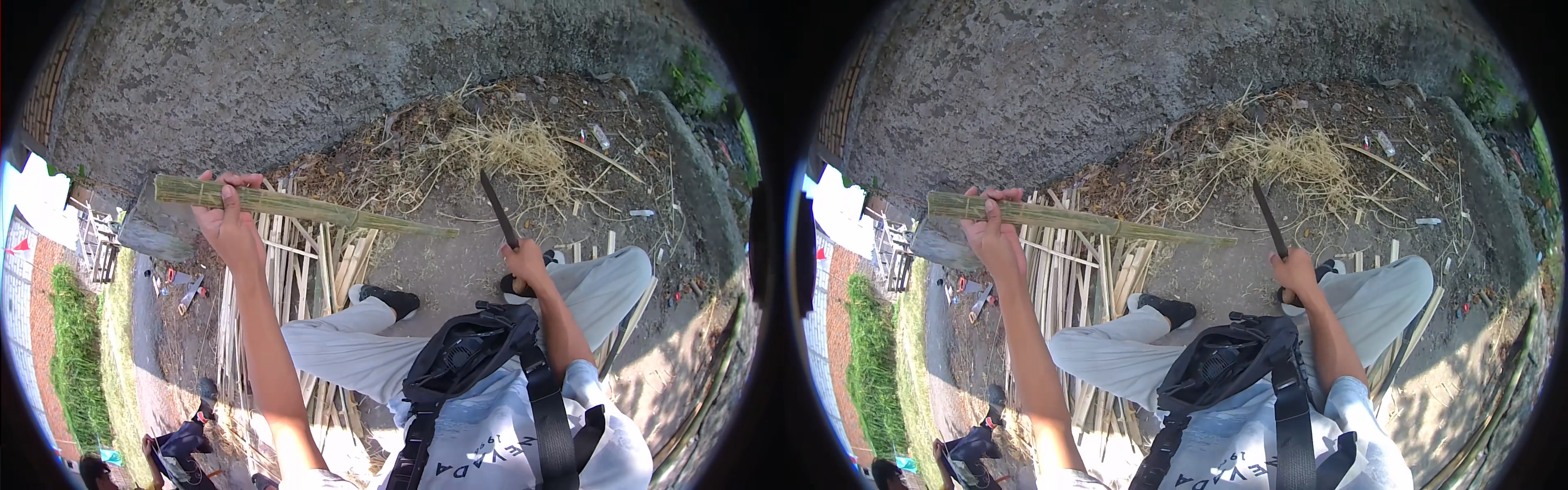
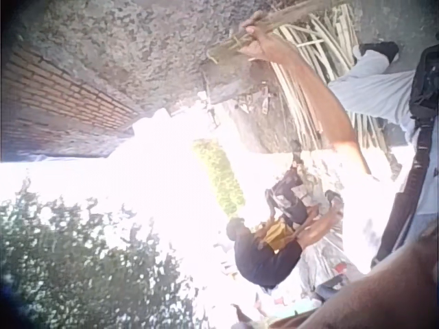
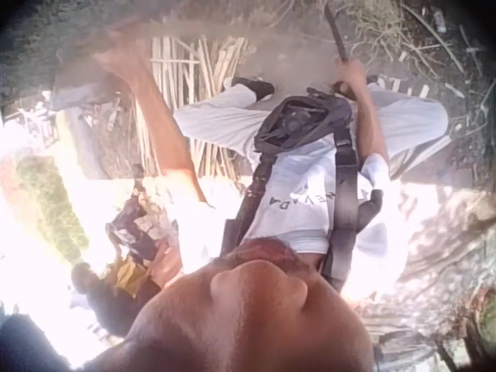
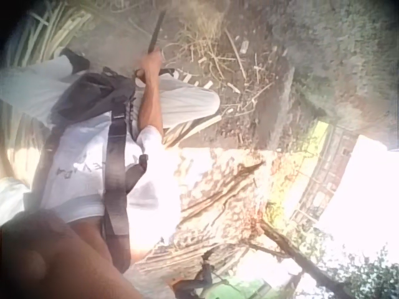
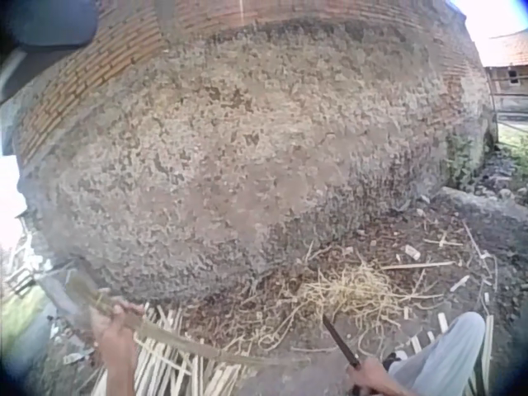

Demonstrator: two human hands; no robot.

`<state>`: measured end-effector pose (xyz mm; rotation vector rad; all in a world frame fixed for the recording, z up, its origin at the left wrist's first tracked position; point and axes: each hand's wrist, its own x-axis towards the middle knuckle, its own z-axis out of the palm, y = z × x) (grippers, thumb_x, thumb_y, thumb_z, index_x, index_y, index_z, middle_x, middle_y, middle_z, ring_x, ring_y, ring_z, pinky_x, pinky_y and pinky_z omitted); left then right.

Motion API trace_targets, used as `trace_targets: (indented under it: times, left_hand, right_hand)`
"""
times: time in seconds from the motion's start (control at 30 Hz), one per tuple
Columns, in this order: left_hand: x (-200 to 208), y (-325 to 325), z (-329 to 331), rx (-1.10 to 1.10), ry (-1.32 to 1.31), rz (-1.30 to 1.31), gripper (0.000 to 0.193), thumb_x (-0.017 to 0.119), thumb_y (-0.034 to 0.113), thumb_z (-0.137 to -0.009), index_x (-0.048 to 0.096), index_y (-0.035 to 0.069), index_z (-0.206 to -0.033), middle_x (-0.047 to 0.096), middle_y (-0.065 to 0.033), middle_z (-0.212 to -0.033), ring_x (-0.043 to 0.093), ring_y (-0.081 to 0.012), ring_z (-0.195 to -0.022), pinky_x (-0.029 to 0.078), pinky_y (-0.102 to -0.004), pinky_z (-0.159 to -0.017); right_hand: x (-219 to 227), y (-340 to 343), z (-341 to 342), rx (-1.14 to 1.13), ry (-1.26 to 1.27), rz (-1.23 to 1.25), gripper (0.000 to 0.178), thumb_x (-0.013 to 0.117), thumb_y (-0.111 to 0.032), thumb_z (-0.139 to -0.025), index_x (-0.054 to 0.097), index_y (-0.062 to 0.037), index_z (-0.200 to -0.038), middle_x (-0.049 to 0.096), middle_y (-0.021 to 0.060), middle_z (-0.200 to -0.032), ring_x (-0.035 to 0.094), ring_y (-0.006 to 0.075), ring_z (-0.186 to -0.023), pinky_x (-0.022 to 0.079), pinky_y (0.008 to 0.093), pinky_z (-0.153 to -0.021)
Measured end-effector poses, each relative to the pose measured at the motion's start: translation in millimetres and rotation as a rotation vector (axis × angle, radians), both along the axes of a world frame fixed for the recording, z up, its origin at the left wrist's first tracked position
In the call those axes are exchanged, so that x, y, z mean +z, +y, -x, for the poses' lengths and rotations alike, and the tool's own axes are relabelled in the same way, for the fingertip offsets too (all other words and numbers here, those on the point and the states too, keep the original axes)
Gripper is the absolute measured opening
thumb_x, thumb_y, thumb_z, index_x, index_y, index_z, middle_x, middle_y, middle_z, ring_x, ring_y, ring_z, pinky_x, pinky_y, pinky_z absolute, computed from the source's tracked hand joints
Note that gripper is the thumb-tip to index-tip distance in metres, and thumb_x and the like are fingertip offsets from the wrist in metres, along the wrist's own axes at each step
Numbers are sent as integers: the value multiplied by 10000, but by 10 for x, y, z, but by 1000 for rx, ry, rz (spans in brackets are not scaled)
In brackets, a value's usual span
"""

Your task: The person shaves and carves a bamboo strip using a machete, turning the strip to scrape and peel along its surface and edges.

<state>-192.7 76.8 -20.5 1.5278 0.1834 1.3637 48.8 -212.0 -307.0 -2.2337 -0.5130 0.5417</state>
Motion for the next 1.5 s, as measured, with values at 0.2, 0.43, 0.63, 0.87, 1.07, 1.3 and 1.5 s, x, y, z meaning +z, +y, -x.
trace_targets:
  times: [0.2,0.43,0.63,0.87,1.07,1.3,1.5]
  left_hand:
    - [361,-83,-288,-350,-102,-7,329,513,0,-891,407,14,-1202,581,-128,-962,614,-272,-915,491,-451,-906]
    - [951,-751,-823,-572,-50,-290,311,566,19,-866,492,9,-1168,640,-92,-958,625,-252,-982,471,-391,-927]
    - [948,-719,-454,-702,-189,-474,320,637,91,-834,551,131,-1139,506,-122,-1275,403,-329,-1267,292,-513,-1060]
    - [443,-546,161,-974,-307,-166,215,747,191,-719,663,377,-787,384,119,-1360,141,-298,-1388,152,-587,-1092]
    - [-209,-271,471,-925,-230,-17,337,758,155,-711,642,295,-995,407,15,-1363,288,-292,-1334,218,-548,-1091]
    - [-1561,-202,518,-216,866,556,418,610,154,-872,465,32,-1245,556,-100,-1166,546,-178,-1034,467,-308,-828]
    - [-1144,-553,393,-476,925,168,362,620,149,-873,515,-1,-1185,590,-95,-1117,561,-159,-1026,453,-275,-855]
  right_hand:
    - [892,324,57,230,188,-350,349,699,-322,-788,584,-4,-701,593,69,-563,602,160,-494,473,289,-485]
    - [1934,781,115,246,70,-599,333,567,-318,-899,572,6,-820,603,79,-631,598,127,-499,481,273,-467]
    - [1671,782,166,-3,412,-822,436,528,-368,-924,573,56,-831,618,118,-734,612,154,-548,517,287,-496]
    - [1436,765,-197,-292,584,-1185,392,508,-290,-948,493,93,-1032,641,181,-961,642,208,-831,548,321,-733]
    - [1550,480,-414,-293,552,-1399,181,509,-26,-887,525,93,-1021,639,164,-969,634,217,-894,527,326,-825]
    - [1693,246,-797,-436,396,-1575,159,553,40,-859,415,-28,-901,616,185,-1034,618,232,-970,508,324,-851]
    - [1556,222,-894,-383,181,-1470,283,579,50,-843,343,-104,-824,628,188,-1031,626,207,-928,501,297,-792]
